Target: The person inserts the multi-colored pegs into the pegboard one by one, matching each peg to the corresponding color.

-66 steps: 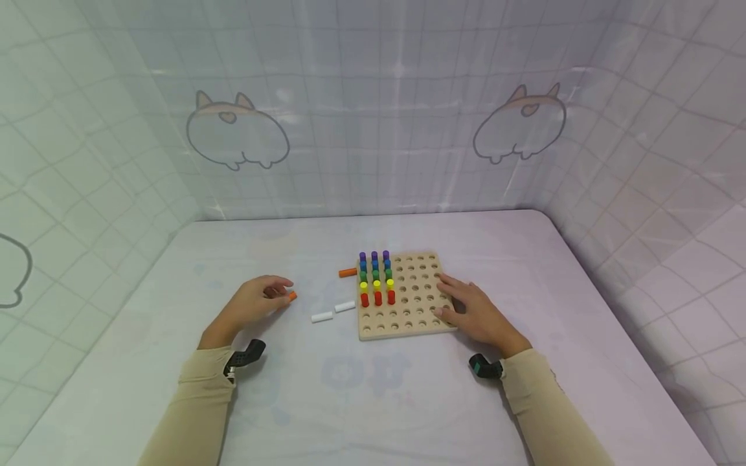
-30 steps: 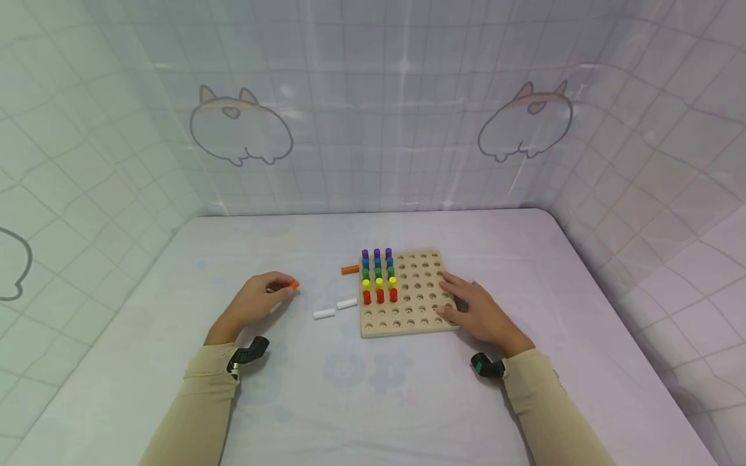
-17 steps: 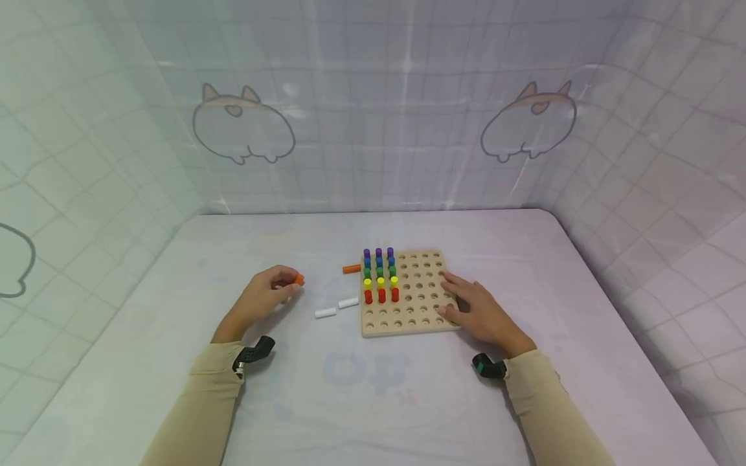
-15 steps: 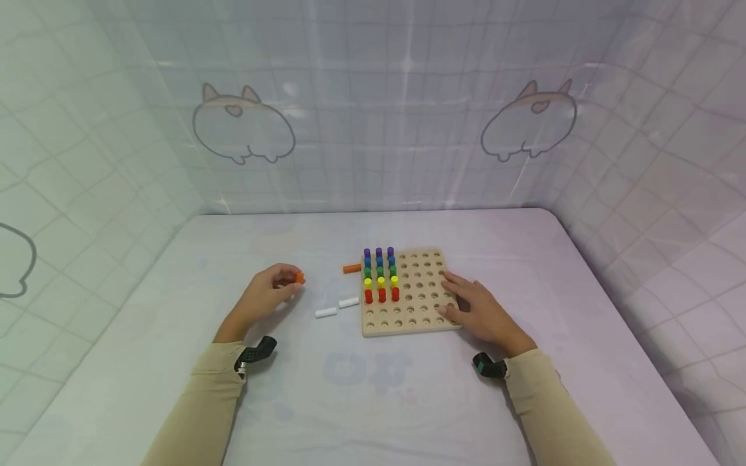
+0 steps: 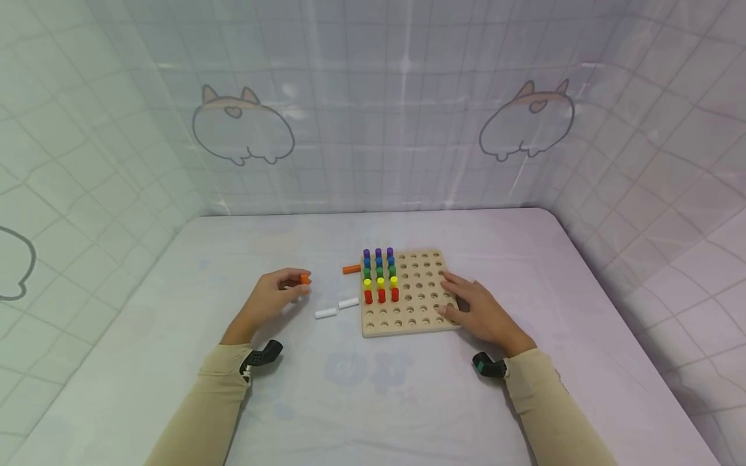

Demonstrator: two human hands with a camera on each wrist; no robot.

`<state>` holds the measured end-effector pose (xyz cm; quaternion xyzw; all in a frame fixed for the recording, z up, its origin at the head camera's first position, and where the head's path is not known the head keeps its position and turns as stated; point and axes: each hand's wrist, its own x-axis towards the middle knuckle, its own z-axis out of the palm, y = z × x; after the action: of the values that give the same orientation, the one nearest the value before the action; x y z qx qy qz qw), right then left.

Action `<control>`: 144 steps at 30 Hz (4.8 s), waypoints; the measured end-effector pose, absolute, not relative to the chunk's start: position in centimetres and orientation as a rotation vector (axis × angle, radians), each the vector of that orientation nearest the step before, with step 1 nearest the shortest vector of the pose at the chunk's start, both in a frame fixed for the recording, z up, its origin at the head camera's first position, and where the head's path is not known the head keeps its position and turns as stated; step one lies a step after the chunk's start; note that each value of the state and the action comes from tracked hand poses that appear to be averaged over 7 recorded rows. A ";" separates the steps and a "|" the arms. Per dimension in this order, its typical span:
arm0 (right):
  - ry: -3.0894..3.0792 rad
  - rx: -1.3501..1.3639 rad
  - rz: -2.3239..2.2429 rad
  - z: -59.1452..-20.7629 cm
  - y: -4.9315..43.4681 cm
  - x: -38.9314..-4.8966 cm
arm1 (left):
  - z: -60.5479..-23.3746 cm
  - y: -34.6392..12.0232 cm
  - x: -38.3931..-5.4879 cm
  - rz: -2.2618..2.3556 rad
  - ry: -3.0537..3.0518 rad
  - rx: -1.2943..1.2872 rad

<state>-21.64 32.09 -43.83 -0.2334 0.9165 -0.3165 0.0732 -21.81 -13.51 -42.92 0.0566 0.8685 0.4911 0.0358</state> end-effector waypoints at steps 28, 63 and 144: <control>2.739 -0.700 -0.960 -43.8 32.0 -21.7 | -42.8 -10.3 -21.3 1.552 2.587 0.207; 2.747 -0.740 -0.977 -43.9 32.1 -21.5 | -43.0 -4.5 -20.2 1.626 2.585 0.341; 2.751 -0.715 -0.990 -43.5 32.3 -21.4 | -43.0 -4.7 -21.1 1.700 2.570 0.296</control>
<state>-21.41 32.30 -43.51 -0.2371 0.9119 -0.3284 0.0658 -21.11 -4.69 -42.98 0.0955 0.8300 0.5491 0.0230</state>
